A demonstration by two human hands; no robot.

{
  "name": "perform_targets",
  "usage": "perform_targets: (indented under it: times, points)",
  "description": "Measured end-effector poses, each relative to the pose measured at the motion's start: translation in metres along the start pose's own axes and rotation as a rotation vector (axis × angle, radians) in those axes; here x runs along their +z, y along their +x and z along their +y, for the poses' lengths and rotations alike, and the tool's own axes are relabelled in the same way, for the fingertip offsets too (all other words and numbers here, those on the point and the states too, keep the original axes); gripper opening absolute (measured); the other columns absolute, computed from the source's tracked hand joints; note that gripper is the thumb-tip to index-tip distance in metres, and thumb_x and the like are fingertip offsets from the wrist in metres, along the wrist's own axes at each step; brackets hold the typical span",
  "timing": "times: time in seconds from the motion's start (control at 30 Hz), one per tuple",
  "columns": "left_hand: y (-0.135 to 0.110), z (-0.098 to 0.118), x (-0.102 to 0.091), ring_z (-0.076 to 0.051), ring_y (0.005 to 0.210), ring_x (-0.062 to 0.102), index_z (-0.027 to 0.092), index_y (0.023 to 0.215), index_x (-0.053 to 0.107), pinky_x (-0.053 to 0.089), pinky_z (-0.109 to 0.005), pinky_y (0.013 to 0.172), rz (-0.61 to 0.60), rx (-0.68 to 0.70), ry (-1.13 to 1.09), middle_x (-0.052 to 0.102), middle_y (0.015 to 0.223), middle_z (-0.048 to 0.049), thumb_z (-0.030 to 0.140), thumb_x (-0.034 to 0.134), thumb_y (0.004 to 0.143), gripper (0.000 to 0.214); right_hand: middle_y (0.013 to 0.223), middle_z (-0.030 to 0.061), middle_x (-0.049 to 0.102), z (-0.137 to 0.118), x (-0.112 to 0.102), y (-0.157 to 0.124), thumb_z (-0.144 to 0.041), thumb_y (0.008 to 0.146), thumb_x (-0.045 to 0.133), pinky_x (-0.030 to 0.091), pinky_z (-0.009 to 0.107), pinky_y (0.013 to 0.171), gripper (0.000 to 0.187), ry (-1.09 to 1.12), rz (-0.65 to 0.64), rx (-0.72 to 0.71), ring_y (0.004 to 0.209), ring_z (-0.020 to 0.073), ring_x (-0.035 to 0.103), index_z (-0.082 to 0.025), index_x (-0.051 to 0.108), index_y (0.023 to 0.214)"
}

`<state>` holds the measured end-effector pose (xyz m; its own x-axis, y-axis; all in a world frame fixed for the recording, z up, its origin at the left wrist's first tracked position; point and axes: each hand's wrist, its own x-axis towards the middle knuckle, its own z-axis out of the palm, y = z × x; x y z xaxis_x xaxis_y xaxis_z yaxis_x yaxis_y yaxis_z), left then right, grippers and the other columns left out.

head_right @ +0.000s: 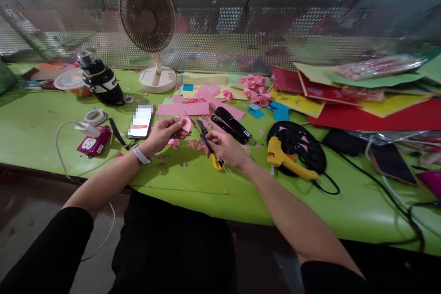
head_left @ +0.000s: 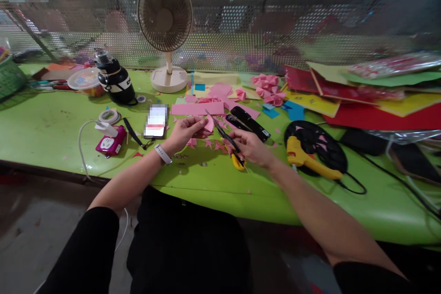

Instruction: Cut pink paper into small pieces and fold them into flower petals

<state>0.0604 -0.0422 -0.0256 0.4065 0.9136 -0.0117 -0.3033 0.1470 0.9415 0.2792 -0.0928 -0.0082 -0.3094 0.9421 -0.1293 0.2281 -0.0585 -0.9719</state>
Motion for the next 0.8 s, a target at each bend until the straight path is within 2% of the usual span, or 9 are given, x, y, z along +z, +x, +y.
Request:
perform_targets:
  times: [0.27, 0.4, 0.8]
  points:
    - [-0.001, -0.002, 0.001, -0.012, 0.069, 0.073, 0.011, 0.094, 0.070, 0.059, -0.023, 0.068, -0.013, 0.006, 0.008, 0.075, 0.077, -0.0056, 0.039, 0.082, 0.076, 0.035, 0.061, 0.0014, 0.065, -0.004, -0.001, -0.002, -0.064, 0.066, 0.079, 0.033, 0.023, 0.039, 0.052, -0.005, -0.021, 0.022, 0.042, 0.0089, 0.046, -0.021, 0.053, 0.078]
    - [-0.001, 0.002, 0.000, -0.012, 0.069, 0.073, 0.010, 0.094, 0.070, 0.059, -0.023, 0.068, -0.040, 0.002, 0.029, 0.075, 0.077, -0.0062, 0.038, 0.081, 0.076, 0.035, 0.060, 0.0010, 0.063, -0.006, -0.002, -0.003, -0.062, 0.067, 0.079, 0.034, 0.024, 0.040, 0.050, 0.000, -0.018, 0.014, 0.046, 0.0105, 0.050, -0.020, 0.055, 0.078]
    - [0.000, 0.013, -0.006, -0.010, 0.062, 0.071, 0.011, 0.090, 0.067, 0.057, -0.019, 0.064, -0.059, -0.089, 0.089, 0.074, 0.073, -0.0060, 0.035, 0.077, 0.082, 0.027, 0.056, -0.0008, 0.061, -0.010, -0.003, -0.005, -0.062, 0.064, 0.082, 0.031, 0.023, 0.037, 0.052, 0.009, -0.007, 0.007, 0.042, 0.0086, 0.047, -0.019, 0.057, 0.076]
